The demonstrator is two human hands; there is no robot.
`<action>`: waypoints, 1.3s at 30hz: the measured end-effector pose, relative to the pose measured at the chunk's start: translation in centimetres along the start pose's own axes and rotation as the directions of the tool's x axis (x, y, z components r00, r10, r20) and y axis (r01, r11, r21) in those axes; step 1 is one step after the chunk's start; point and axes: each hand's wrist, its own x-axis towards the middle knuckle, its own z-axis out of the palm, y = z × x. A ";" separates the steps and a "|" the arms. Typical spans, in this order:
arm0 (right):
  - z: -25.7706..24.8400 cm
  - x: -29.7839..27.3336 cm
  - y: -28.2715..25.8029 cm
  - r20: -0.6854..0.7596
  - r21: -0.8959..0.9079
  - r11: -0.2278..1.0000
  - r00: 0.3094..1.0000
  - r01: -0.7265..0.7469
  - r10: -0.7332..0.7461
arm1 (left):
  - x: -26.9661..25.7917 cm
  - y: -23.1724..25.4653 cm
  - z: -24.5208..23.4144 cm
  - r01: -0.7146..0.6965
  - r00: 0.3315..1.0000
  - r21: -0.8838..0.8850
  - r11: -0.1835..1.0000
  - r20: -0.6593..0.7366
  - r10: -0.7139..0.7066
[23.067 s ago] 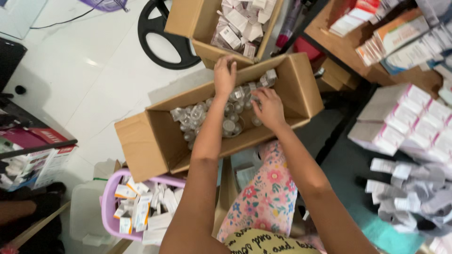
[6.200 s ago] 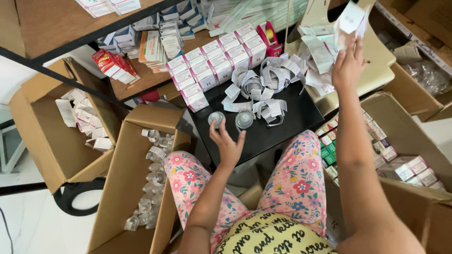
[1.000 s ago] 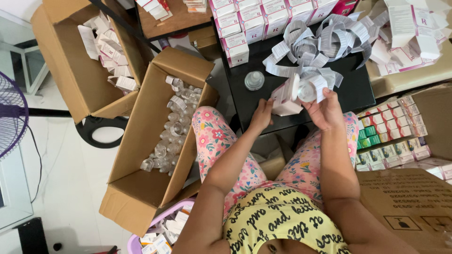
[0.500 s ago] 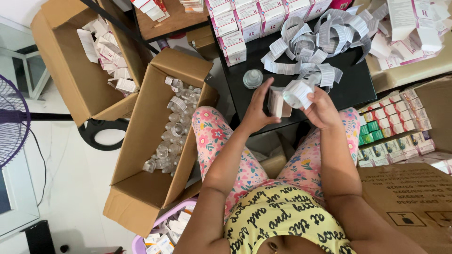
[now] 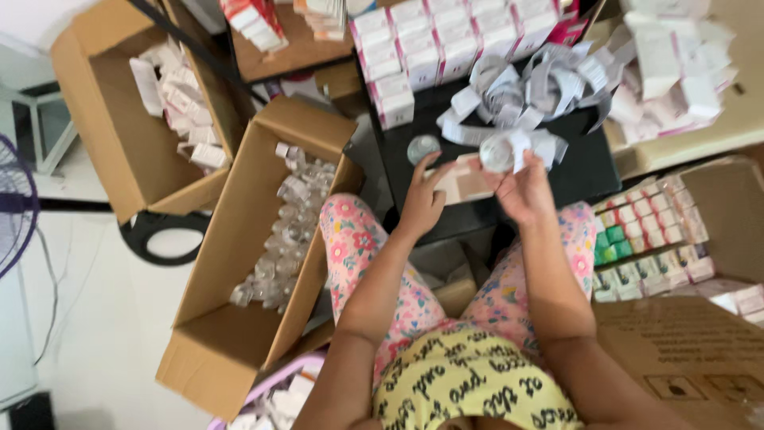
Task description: The person picks small clear bottles from a cardboard box and places them into small white boxes with pink labels. The person then closes the boxes and stacks them on a nearby table.
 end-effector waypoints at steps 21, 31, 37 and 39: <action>4.7 -3.3 -3.0 0.597 -0.802 -0.155 0.778 0.577 -0.194 | 0.4 -0.3 0.3 -0.105 0.983 0.408 0.907 0.179 0.033; 9.3 -1.8 -5.4 0.569 -0.714 -0.288 0.768 0.638 0.292 | 0.4 -0.8 1.0 -0.038 0.982 0.379 0.925 0.185 -0.035; 9.9 -0.9 -5.7 0.539 -0.701 -0.314 0.764 0.640 0.353 | -0.1 -1.1 1.1 -0.017 0.980 0.380 0.925 0.192 -0.061; 10.2 -1.3 -5.2 0.538 -0.689 -0.364 0.778 0.627 0.324 | 0.2 -1.0 1.0 -0.028 0.986 0.400 0.916 0.161 -0.040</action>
